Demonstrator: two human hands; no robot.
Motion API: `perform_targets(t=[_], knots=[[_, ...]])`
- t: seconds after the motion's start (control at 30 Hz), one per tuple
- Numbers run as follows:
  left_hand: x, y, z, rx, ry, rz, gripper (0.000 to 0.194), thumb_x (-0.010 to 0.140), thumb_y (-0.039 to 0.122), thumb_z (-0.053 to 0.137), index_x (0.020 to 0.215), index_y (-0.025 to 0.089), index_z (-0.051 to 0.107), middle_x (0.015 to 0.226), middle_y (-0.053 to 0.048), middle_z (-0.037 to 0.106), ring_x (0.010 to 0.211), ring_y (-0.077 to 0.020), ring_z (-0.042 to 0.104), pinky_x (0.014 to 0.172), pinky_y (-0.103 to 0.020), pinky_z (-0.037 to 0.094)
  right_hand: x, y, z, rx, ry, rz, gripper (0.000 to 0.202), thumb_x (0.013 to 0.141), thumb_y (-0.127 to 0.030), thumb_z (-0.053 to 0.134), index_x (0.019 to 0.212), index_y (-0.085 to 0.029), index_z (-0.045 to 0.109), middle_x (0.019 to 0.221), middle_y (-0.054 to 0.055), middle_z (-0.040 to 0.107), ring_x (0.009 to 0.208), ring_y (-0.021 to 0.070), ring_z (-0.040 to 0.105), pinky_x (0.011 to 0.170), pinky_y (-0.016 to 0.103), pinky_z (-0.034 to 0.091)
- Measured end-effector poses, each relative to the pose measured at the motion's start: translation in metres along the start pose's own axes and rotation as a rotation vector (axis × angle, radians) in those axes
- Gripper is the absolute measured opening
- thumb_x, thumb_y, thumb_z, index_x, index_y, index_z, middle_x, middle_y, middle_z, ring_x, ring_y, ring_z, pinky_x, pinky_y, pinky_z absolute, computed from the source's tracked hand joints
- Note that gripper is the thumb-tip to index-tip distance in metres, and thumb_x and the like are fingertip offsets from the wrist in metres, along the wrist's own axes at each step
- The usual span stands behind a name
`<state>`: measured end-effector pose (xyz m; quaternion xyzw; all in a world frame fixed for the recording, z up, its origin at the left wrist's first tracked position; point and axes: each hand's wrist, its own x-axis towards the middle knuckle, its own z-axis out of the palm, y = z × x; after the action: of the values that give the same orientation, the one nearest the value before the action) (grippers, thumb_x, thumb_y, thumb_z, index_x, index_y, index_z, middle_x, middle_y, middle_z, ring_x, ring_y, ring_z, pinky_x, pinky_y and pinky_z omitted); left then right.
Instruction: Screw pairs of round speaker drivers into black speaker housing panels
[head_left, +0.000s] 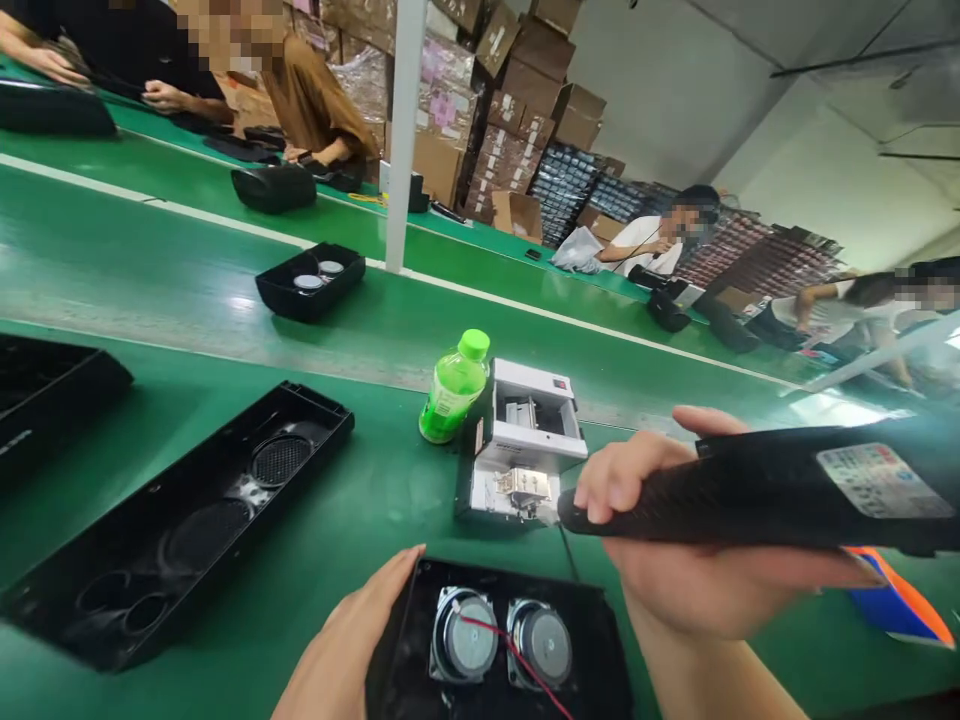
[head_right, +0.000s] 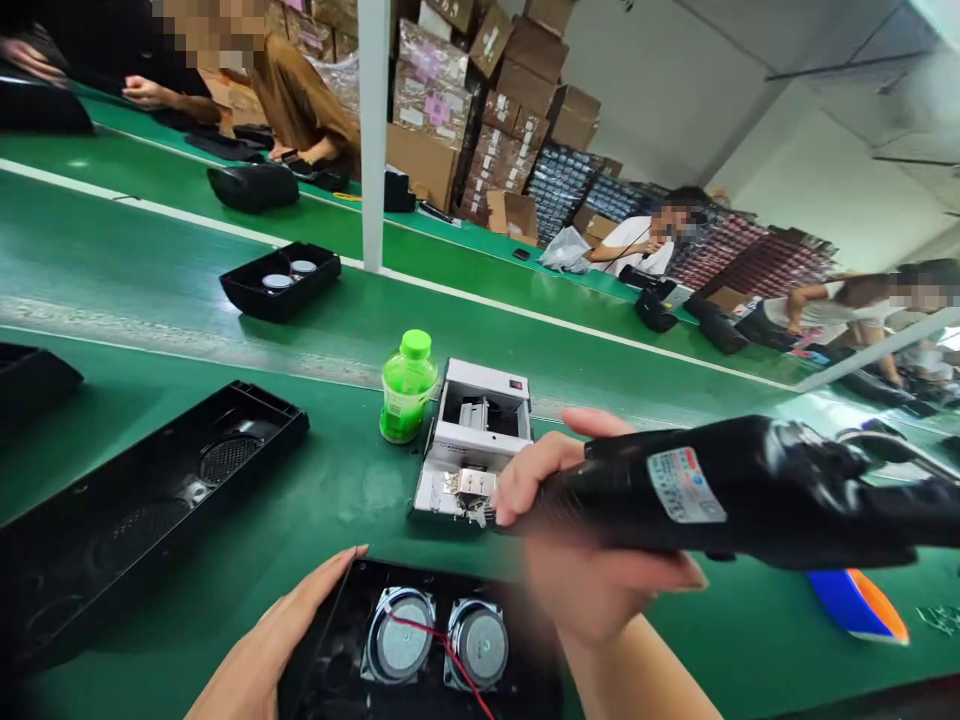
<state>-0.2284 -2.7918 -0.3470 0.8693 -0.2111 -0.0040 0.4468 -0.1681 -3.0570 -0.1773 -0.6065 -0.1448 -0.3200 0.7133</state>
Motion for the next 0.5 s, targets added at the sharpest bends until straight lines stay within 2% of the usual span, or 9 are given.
perform_targets(t=[0.13,0.23,0.37,0.5], knots=[[-0.002,0.0,0.002,-0.027,-0.012,-0.011,0.118,0.072,0.071,0.093,0.17,0.046,0.031,0.167,-0.006,0.057,0.144,-0.0419,0.063,0.114,-0.052,0.062,0.002,0.017,0.007,-0.056,0.054,-0.048,0.076,0.089,-0.097,0.042,0.11,-0.028,0.066,0.058,-0.006,0.064,0.041,0.0157,0.054,0.043,0.03,0.05],[-0.002,0.001,0.001,-0.014,-0.021,-0.037,0.117,0.073,0.07,0.092,0.17,0.046,0.032,0.166,-0.006,0.058,0.144,-0.042,0.064,0.113,-0.053,0.062,0.003,0.028,0.01,-0.061,0.007,-0.057,0.074,0.089,-0.097,0.044,0.102,-0.027,0.064,0.054,-0.007,0.063,0.037,0.0154,0.052,0.039,0.028,0.048],[-0.003,-0.005,0.004,0.012,-0.046,-0.015,0.132,0.065,0.06,0.101,0.172,0.046,0.025,0.166,-0.006,0.057,0.143,-0.0434,0.064,0.113,-0.052,0.062,0.004,0.033,0.01,-0.08,0.019,0.01,0.077,0.088,-0.097,0.045,0.111,-0.026,0.063,0.055,-0.007,0.064,0.037,0.0162,0.052,0.039,0.029,0.048],[-0.005,-0.012,0.009,0.0,-0.046,0.028,0.138,0.063,0.066,0.1,0.173,0.044,0.02,0.168,-0.01,0.055,0.143,-0.0444,0.064,0.112,-0.054,0.063,0.007,0.036,0.006,-0.087,0.061,0.044,0.08,0.087,-0.096,0.047,0.12,-0.025,0.06,0.054,-0.006,0.062,0.035,0.0168,0.05,0.035,0.029,0.046]])
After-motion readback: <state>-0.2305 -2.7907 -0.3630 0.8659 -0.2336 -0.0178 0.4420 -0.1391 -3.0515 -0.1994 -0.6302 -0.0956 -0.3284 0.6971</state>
